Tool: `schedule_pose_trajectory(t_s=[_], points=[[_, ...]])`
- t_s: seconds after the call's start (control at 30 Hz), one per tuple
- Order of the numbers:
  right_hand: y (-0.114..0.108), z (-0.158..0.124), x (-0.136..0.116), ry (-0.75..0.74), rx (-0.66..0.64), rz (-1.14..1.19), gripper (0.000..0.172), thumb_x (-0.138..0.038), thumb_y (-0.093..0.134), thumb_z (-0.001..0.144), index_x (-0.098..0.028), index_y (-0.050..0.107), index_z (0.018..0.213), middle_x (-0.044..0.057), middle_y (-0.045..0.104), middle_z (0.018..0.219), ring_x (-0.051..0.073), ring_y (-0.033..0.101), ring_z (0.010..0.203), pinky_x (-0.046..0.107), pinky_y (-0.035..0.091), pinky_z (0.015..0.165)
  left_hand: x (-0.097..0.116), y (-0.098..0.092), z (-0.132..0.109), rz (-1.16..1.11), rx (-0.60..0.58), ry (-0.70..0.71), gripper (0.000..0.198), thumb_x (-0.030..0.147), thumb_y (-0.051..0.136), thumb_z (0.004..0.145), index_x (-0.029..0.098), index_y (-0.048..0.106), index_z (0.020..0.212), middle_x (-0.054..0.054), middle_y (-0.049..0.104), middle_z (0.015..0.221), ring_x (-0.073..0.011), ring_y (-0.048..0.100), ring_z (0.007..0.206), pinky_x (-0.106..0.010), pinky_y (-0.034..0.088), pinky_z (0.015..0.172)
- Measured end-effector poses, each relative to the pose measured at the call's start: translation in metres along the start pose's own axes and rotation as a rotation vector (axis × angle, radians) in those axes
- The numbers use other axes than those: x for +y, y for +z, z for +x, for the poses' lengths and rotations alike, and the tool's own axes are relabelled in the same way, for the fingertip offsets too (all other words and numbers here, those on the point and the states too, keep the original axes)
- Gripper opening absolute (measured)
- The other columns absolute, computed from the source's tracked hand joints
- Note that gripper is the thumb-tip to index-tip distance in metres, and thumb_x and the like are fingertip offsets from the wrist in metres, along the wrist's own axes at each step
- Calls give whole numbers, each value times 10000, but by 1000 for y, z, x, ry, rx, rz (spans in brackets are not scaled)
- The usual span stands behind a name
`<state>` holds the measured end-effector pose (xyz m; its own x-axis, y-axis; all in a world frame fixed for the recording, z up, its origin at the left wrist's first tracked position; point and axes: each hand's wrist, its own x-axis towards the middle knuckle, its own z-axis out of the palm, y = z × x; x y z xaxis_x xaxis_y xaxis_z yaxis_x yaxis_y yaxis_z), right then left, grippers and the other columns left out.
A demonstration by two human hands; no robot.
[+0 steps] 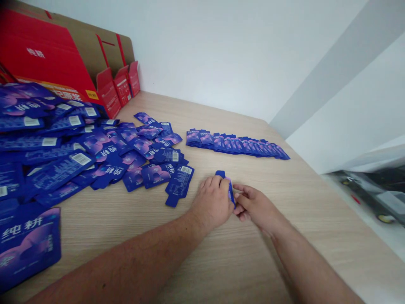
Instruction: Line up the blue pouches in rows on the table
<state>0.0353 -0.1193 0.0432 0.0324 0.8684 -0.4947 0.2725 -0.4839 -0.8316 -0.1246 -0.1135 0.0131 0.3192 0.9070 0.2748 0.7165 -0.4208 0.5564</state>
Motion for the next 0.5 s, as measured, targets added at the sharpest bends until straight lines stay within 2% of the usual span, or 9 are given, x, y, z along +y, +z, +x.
schedule_pose_trajectory(t_s=[0.13,0.2,0.27,0.37,0.5], points=[[7,0,3,25,-4,48,203,-320,739,730,-203,642,863,-33,562,555,79,448,422,167,305,361,0,1,1,-5,16,-14,363,295,603,884,171,578,1224,-112,624,1187,-293,551,1144,-448,467,1017],[8,4,7,25,8,-21,204,-328,748,700,-207,590,748,-51,510,502,65,382,390,167,249,347,0,2,2,-22,40,-32,378,281,603,874,167,569,1233,-111,622,1194,-292,548,1149,-445,466,1023],[4,9,9,5,23,-81,211,-347,737,699,-213,574,718,-59,482,465,64,340,369,176,213,344,0,3,2,-39,63,-58,392,275,605,863,163,558,1236,-111,619,1192,-292,546,1151,-444,464,1028],[-15,16,2,-57,96,-156,223,-379,724,727,-220,570,705,-61,455,422,65,309,352,186,196,356,-1,5,2,-37,62,-66,407,257,605,842,157,548,1232,-117,615,1171,-296,546,1139,-445,468,1020],[-49,45,-32,-185,230,-210,285,-390,745,779,-228,527,690,-46,474,432,73,348,357,192,212,363,-1,4,2,-1,38,-36,390,247,607,815,159,558,1192,-126,615,1159,-308,544,1135,-456,470,1007]])
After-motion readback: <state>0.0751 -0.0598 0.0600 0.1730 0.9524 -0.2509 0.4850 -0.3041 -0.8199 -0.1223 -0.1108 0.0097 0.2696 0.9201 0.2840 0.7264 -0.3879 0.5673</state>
